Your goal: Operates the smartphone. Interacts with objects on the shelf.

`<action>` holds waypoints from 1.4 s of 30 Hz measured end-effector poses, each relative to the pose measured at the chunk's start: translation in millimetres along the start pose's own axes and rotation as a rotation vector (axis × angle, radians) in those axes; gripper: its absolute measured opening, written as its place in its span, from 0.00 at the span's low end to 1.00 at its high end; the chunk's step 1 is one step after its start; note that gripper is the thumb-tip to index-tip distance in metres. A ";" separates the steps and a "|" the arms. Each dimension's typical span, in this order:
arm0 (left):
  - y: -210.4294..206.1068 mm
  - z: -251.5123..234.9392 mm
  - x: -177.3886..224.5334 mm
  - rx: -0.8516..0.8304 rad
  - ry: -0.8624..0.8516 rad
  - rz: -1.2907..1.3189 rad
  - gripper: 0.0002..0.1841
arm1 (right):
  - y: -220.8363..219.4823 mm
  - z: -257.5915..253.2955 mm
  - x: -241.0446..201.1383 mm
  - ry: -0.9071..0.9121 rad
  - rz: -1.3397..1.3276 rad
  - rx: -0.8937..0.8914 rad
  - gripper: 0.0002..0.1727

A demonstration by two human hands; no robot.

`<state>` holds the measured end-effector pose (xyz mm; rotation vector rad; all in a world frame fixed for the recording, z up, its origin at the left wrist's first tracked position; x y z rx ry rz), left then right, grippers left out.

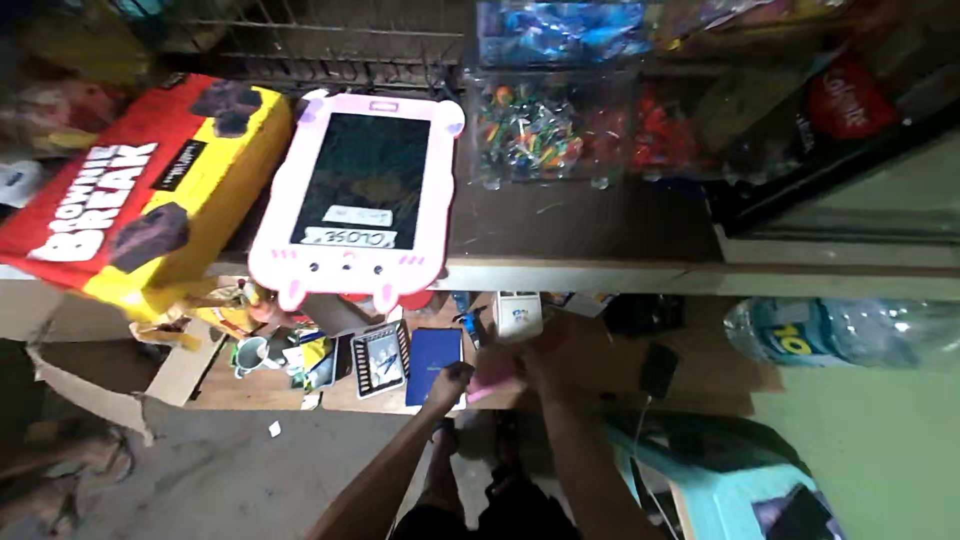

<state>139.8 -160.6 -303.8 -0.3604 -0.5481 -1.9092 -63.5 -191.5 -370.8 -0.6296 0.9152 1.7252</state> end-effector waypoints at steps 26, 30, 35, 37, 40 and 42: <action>-105.3 -69.0 99.1 0.022 0.188 1.383 0.32 | 37.6 -27.6 51.3 -0.260 -0.261 -0.167 0.24; -105.6 -57.5 104.6 0.017 0.212 1.510 0.32 | 29.3 -28.0 60.6 -0.268 -0.250 -0.174 0.24; -97.2 -58.5 109.1 -0.037 0.202 1.149 0.30 | 24.3 -35.3 51.8 -0.171 -0.223 -0.226 0.21; -92.8 -61.8 116.9 -0.001 0.210 0.976 0.22 | 26.9 -37.6 41.4 -0.112 -0.182 -0.236 0.20; -82.0 -71.8 124.3 0.046 0.147 0.931 0.12 | 33.3 -38.7 21.4 0.017 -0.091 -0.240 0.18; -74.0 -77.9 130.0 0.075 0.089 0.869 0.10 | 39.5 -41.2 8.3 0.150 0.009 -0.238 0.18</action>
Point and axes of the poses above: each hand's wrist, its own z-axis away from the middle knuckle, its own y-axis out of the back of the hand, x = y × z, the point moved 5 cm from there along -z, towards the middle knuckle, and after that the axes turned 13 degrees about y, right-handed, at the moved point
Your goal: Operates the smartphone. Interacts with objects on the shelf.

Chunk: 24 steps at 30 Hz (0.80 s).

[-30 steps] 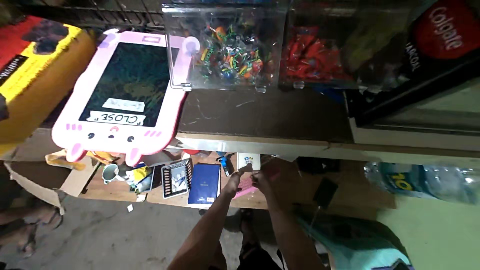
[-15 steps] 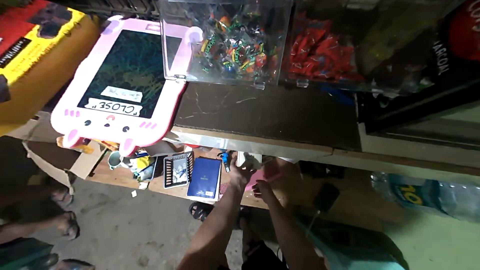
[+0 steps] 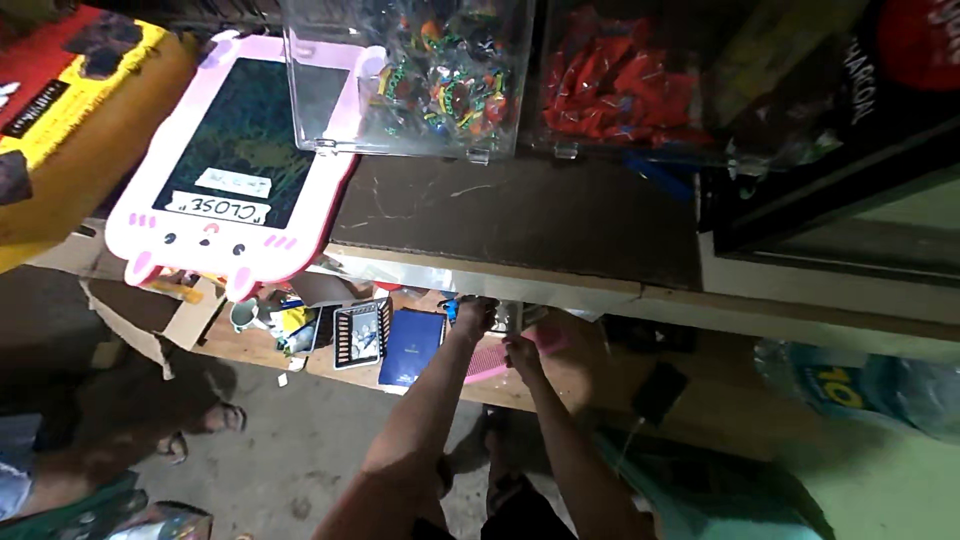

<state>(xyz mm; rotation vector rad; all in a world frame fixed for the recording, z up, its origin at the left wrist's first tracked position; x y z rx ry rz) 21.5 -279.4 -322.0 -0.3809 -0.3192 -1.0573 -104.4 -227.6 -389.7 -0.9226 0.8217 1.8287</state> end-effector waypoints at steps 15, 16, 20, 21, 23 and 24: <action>22.6 13.2 19.1 0.031 -0.089 -0.550 0.03 | -0.2 -37.5 -61.9 0.142 0.759 -0.192 0.20; 24.9 11.8 17.9 0.017 -0.124 -0.575 0.03 | -4.3 -37.4 -64.5 0.122 0.808 -0.232 0.20; 28.4 7.3 17.1 0.016 -0.186 -0.700 0.07 | -13.0 -40.7 -72.0 0.043 0.944 -0.287 0.20; 27.7 7.7 18.4 0.033 -0.206 -0.741 0.08 | -13.4 -42.6 -73.5 0.037 0.967 -0.288 0.21; 25.5 9.9 23.1 0.051 -0.239 -0.830 0.12 | -11.6 -44.7 -79.2 0.047 0.986 -0.277 0.22; 25.2 8.9 24.2 0.058 -0.255 -0.885 0.14 | -10.3 -44.8 -81.2 0.061 0.992 -0.269 0.22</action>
Point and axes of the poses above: each hand's wrist, its own z-axis away from the middle knuckle, its own y-axis out of the back of the hand, x = y × z, the point moved 5 cm from there along -z, towards the middle knuckle, and after that the axes turned 13 degrees about y, right-handed, at the moved point
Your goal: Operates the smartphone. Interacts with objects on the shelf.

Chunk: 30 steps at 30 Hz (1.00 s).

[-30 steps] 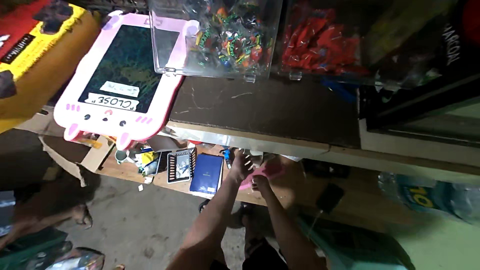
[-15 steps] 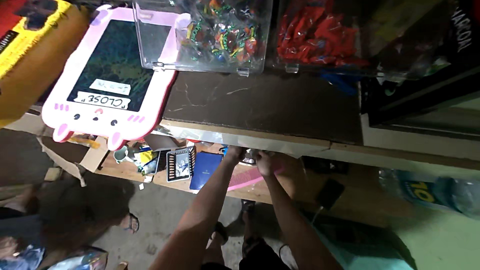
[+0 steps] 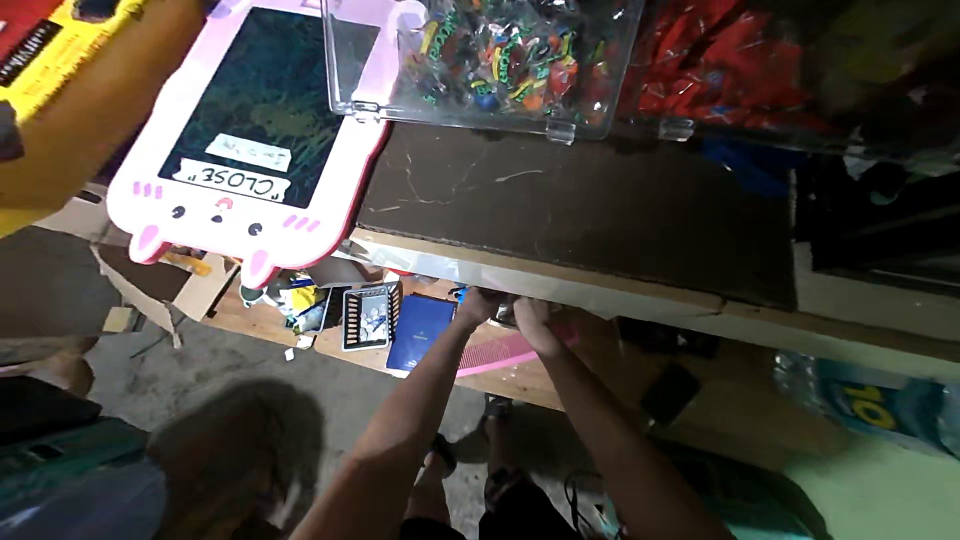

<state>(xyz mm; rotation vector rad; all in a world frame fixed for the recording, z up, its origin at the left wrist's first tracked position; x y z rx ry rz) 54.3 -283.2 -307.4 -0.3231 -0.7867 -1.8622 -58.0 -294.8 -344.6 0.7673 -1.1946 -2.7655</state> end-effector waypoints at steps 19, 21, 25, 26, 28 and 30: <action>-37.2 -26.6 -20.9 -0.083 0.014 -0.393 0.19 | -16.9 -6.0 32.0 0.178 -0.189 -0.108 0.23; -40.7 -26.6 -21.0 -0.090 0.038 -0.483 0.19 | -17.0 -4.6 34.5 0.156 -0.236 -0.081 0.23; -46.1 -25.4 -27.0 -0.076 0.079 -0.601 0.21 | -22.4 -2.6 38.3 0.129 -0.408 0.091 0.25; -46.4 -25.2 -28.4 -0.060 0.087 -0.579 0.22 | -26.1 -3.8 38.2 0.135 -0.433 0.133 0.25; -47.3 -26.1 -29.4 -0.033 0.089 -0.543 0.22 | -34.1 -10.0 39.3 0.150 -0.481 0.177 0.24; -45.8 -25.0 -24.8 -0.010 0.104 -0.522 0.22 | -33.2 -12.0 36.7 0.166 -0.476 0.169 0.24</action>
Point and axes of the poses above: each hand's wrist, its own z-axis away from the middle knuckle, its own y-axis out of the back of the hand, x = y × z, the point moved 5 cm from there along -z, towards the middle knuckle, and after that the axes turned 13 degrees about y, right-handed, at the moved point
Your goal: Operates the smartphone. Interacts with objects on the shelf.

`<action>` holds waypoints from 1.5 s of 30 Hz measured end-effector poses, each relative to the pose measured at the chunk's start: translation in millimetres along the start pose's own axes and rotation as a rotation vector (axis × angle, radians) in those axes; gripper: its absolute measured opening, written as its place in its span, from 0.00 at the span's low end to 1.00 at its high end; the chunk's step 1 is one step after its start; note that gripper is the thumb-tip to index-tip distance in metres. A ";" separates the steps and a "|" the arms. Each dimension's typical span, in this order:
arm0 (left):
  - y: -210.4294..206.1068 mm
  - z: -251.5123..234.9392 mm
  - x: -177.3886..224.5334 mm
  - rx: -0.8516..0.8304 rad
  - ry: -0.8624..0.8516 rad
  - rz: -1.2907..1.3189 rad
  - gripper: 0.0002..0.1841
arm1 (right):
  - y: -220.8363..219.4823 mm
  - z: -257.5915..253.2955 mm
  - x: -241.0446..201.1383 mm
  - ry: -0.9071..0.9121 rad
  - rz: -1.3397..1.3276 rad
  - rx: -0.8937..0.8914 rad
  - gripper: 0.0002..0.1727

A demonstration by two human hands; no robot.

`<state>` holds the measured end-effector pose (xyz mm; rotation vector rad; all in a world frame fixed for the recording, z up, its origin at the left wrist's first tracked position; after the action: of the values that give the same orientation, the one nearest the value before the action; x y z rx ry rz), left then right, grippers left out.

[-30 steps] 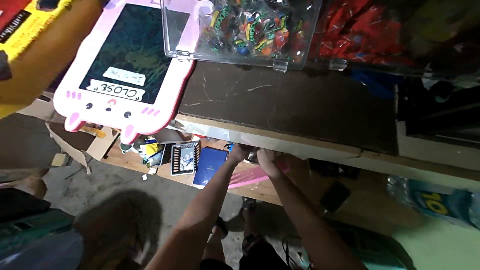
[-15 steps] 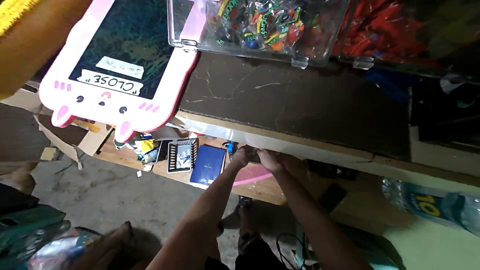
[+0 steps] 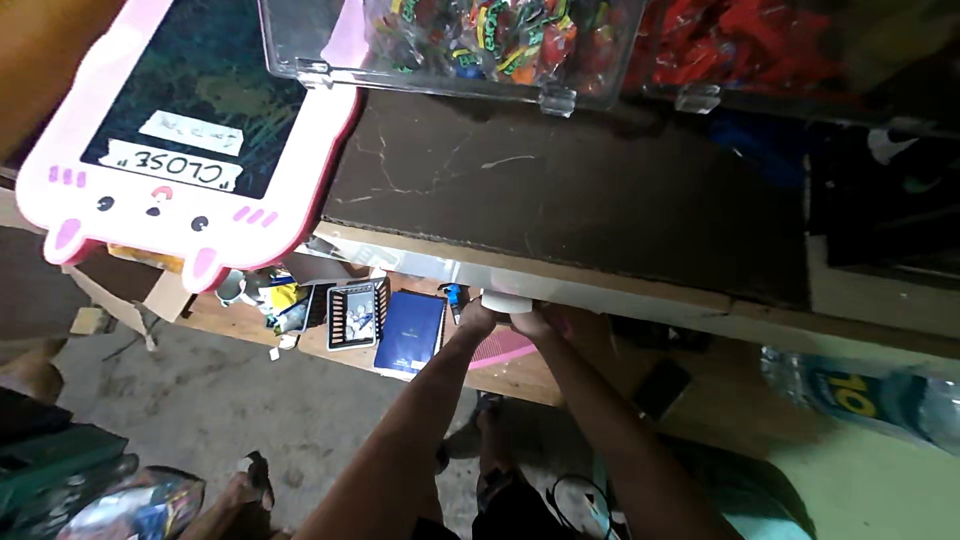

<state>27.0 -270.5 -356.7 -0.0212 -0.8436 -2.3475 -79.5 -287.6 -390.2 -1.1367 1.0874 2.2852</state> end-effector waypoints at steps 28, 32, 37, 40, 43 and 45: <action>-7.1 -6.4 40.1 0.003 0.014 -0.020 0.27 | -4.9 91.7 47.9 -0.378 -1.393 0.613 0.14; -12.7 -1.9 37.8 0.016 0.070 0.036 0.28 | -12.6 92.3 50.3 -0.451 -1.393 0.626 0.14; -15.7 -25.2 36.1 0.034 0.029 0.083 0.29 | -16.3 96.5 56.4 -0.585 -1.440 0.685 0.12; -3.9 -21.8 49.3 -0.063 0.078 0.013 0.28 | -16.7 102.3 61.9 -0.589 -1.409 0.721 0.11; -4.0 -28.1 47.5 -0.019 -0.020 0.079 0.24 | -12.4 111.4 62.0 -0.520 -1.389 0.712 0.13; -6.2 -31.9 43.4 0.035 -0.041 0.081 0.26 | -9.9 116.7 59.6 -0.460 -1.393 0.705 0.16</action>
<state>-5.2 -309.7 -376.1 -0.0878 -0.8871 -2.2637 -169.5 -192.2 -398.1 -0.6191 0.4905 0.8553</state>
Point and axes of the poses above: each hand's wrist, its own z-axis away from the middle knuckle, its own y-axis out of the back of the hand, x = y × z, the point moved 5 cm from there along -z, towards the middle knuckle, and after that the axes turned 13 degrees about y, right-handed, at the moved point
